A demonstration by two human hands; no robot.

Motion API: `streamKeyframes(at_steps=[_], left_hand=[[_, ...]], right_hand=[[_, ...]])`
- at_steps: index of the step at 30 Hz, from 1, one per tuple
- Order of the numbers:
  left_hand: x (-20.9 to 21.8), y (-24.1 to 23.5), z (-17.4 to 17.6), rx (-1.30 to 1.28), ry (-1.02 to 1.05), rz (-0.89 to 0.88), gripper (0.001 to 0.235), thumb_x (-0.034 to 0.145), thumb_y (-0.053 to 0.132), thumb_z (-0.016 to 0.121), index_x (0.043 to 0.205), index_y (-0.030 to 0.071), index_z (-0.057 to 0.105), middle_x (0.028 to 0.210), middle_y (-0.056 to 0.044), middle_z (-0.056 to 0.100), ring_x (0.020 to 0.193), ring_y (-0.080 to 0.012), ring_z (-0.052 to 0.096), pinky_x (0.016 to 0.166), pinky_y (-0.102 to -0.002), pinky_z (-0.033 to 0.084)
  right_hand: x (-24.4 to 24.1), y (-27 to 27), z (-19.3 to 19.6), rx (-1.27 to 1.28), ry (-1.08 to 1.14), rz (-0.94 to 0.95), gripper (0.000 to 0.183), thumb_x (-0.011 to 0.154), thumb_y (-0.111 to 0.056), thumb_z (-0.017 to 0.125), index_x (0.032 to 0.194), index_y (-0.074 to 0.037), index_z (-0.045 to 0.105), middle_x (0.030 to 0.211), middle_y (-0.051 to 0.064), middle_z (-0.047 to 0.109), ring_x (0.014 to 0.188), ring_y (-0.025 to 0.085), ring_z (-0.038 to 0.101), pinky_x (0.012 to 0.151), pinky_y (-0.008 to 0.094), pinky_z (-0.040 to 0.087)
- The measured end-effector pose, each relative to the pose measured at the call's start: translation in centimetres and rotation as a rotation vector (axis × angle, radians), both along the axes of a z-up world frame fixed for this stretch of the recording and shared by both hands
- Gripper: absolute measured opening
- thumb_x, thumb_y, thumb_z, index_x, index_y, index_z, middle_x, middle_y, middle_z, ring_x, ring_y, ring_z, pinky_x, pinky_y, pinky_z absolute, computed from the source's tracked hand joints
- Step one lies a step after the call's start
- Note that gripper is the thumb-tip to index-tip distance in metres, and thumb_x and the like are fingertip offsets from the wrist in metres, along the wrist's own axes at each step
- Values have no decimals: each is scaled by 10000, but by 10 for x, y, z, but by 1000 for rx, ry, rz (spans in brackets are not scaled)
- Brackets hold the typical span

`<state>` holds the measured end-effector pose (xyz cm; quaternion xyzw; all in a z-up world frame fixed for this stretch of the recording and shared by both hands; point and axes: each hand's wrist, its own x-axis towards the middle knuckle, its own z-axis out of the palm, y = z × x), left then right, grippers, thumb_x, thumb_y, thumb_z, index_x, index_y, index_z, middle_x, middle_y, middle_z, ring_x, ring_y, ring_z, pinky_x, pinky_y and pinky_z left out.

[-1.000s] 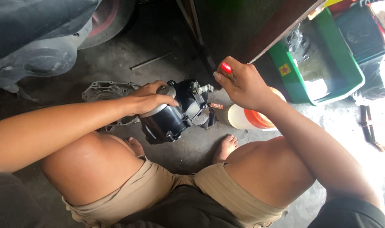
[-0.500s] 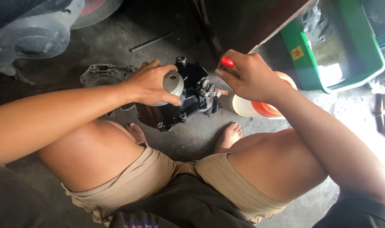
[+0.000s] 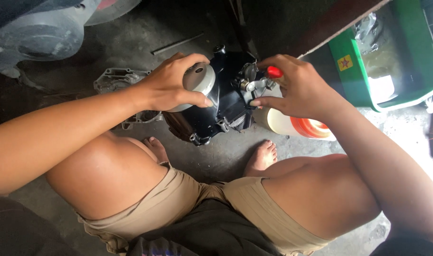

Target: Cleaning the interior of a motorcycle engine casing using a brush and cleaning solution.

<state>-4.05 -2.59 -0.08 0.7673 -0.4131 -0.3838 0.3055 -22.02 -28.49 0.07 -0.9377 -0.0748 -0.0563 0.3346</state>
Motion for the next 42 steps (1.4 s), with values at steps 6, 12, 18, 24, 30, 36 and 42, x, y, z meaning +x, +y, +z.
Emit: streamKeyframes(at_steps=[6,12,18,24,30,36,42], left_hand=[[7,8,0,-161,77,-42,1055,630,574,791,1491,75,441,1332,-327,488,1293,-519,487,1069,-568,347],[3,8,9,-249,36,-141,922,653,550,661,1429,99,452,1302,-154,539,1157,-291,561,904,-403,431],[1,9,13,-361,125,-176,842,706,493,644,1412,72,463,1306,-139,551,1196,-267,552,988,-378,400],[-1,7,8,-354,233,-304,852,709,535,612,1412,81,453,1193,-142,545,962,-258,583,748,-308,466],[-9,13,16,-154,226,-329,935,689,575,589,1503,155,399,1276,-94,510,1120,-254,544,881,-360,429],[-11,14,34,-211,258,-356,898,710,628,529,1471,169,400,1234,-93,528,1060,-245,548,831,-354,424],[-11,9,35,-172,202,-300,892,709,596,545,1471,171,362,1227,-97,457,1101,-249,514,901,-364,397]], right_hand=[[-2,-1,7,19,-190,-22,561,818,-237,951,1208,80,703,974,236,627,675,337,644,624,372,522],[-6,-11,25,-44,-195,139,1082,600,-605,817,1385,88,542,1295,283,575,1195,415,605,1022,496,496],[-22,-1,47,-373,30,34,1182,529,-585,956,1506,-75,528,1572,121,507,1096,303,690,684,458,557],[-25,-2,40,-386,6,20,1138,610,-214,965,1597,-45,424,1608,151,522,1381,317,597,751,462,592],[-26,0,35,-137,57,241,863,546,-96,808,1367,32,576,1412,188,647,1287,371,654,985,429,564],[-35,3,39,-125,-155,165,558,808,-217,781,1242,110,651,1275,232,715,1225,425,720,977,448,590],[-34,-10,37,-197,-168,164,544,797,-17,645,1321,116,582,1333,274,695,1313,449,686,850,397,586]])
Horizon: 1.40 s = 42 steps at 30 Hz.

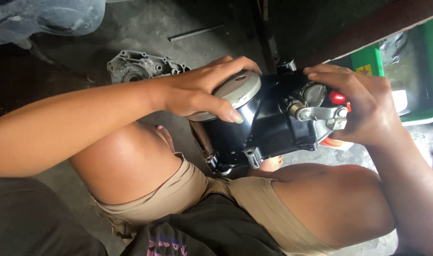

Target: Cleaning the interior of a motorcycle engine casing using a brush and cleaning solution.

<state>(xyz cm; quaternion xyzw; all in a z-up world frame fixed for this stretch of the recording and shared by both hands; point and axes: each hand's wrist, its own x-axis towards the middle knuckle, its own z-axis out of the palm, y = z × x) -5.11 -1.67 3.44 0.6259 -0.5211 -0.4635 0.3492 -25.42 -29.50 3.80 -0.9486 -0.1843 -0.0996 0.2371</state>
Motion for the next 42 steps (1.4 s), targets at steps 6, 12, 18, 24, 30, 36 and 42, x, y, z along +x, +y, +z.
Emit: streamKeyframes(at_steps=[6,12,18,24,30,36,42], left_hand=[[-2,1,3,-36,13,4,876,720,621,516,1449,160,361,1179,-112,464,1091,-267,503,903,-380,378],[-8,4,9,-50,52,30,893,729,610,510,1470,144,332,1242,-124,459,1193,-277,485,978,-401,373],[-7,6,4,-147,53,29,852,759,573,521,1449,104,351,1270,-143,463,1176,-276,493,956,-385,381],[-6,5,5,-155,65,39,868,741,580,542,1461,129,364,1275,-128,453,1197,-264,496,978,-369,382],[9,15,0,-62,263,-97,1134,731,694,560,1609,108,145,1533,-151,324,1310,-297,488,989,-331,491],[1,20,25,-326,148,-282,1328,613,504,857,1584,68,62,1683,-137,122,1603,-314,205,1287,-439,204],[-5,19,29,-362,44,-243,1139,686,483,846,1535,62,215,1551,-141,354,1491,-306,361,1220,-440,295]], right_hand=[[1,-3,4,22,-15,-31,552,730,97,648,1276,121,568,1338,344,693,1262,453,711,798,369,553],[0,-1,11,47,-51,-43,433,907,24,808,1243,103,546,1306,361,704,1208,471,738,834,397,551],[2,3,12,52,-72,-26,552,901,-210,838,1236,115,543,1282,386,703,1180,461,745,851,409,560],[-3,1,11,76,-93,-27,570,878,-241,819,1211,127,539,1250,398,700,1201,512,742,823,407,551],[-4,-3,6,171,-141,54,409,945,-118,692,1147,180,498,1171,423,660,1156,577,722,923,535,619],[-18,-41,-12,377,-16,149,687,777,-327,669,1203,163,445,1152,394,600,1199,643,674,1045,693,592],[-15,-13,12,256,-29,100,448,890,-143,611,1188,162,471,1242,493,605,1159,606,699,943,558,615]])
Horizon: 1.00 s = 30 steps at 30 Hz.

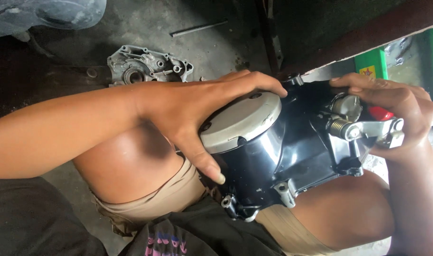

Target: Cleaning the interior of a motorcycle engine casing using a brush and cleaning solution.

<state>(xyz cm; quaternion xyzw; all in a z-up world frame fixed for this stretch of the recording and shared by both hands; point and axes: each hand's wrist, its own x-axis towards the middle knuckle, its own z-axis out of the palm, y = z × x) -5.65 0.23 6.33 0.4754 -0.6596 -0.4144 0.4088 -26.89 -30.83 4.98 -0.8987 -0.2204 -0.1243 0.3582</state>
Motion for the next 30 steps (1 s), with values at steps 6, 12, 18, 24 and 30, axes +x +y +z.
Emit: streamKeyframes(at_steps=[6,12,18,24,30], left_hand=[[0,-1,-2,-47,7,16,1020,727,462,807,1497,51,279,1514,-142,375,1435,-314,412,1180,-436,345],[-2,2,3,39,-48,11,1107,679,531,837,1555,190,254,1335,-94,390,1264,-274,492,1055,-393,423],[-7,-3,2,-25,-48,51,1035,661,547,777,1467,90,318,1264,-92,420,1204,-252,475,987,-371,418],[-4,-6,3,-37,-78,64,1012,654,553,776,1441,97,333,1254,-99,418,1178,-267,491,968,-386,426],[-5,-8,1,-28,-104,84,1027,646,565,788,1443,108,331,1244,-98,420,1175,-275,482,953,-399,429]], right_hand=[[-2,-2,-11,21,-34,-37,439,857,-130,700,1098,145,458,1219,440,622,1133,602,713,917,579,641],[-4,2,2,-11,14,-16,513,903,-250,598,1216,132,458,1254,463,614,1204,619,699,946,569,633],[-10,1,1,-18,56,-99,388,899,-143,629,1139,99,442,1231,462,633,1244,619,699,967,480,592],[-5,-4,-4,0,23,-59,463,885,-200,632,1143,139,450,1261,421,612,1211,623,695,943,571,619],[-6,-7,-3,24,63,-54,574,811,-261,670,1163,136,453,1274,436,600,1261,633,668,1037,627,598]])
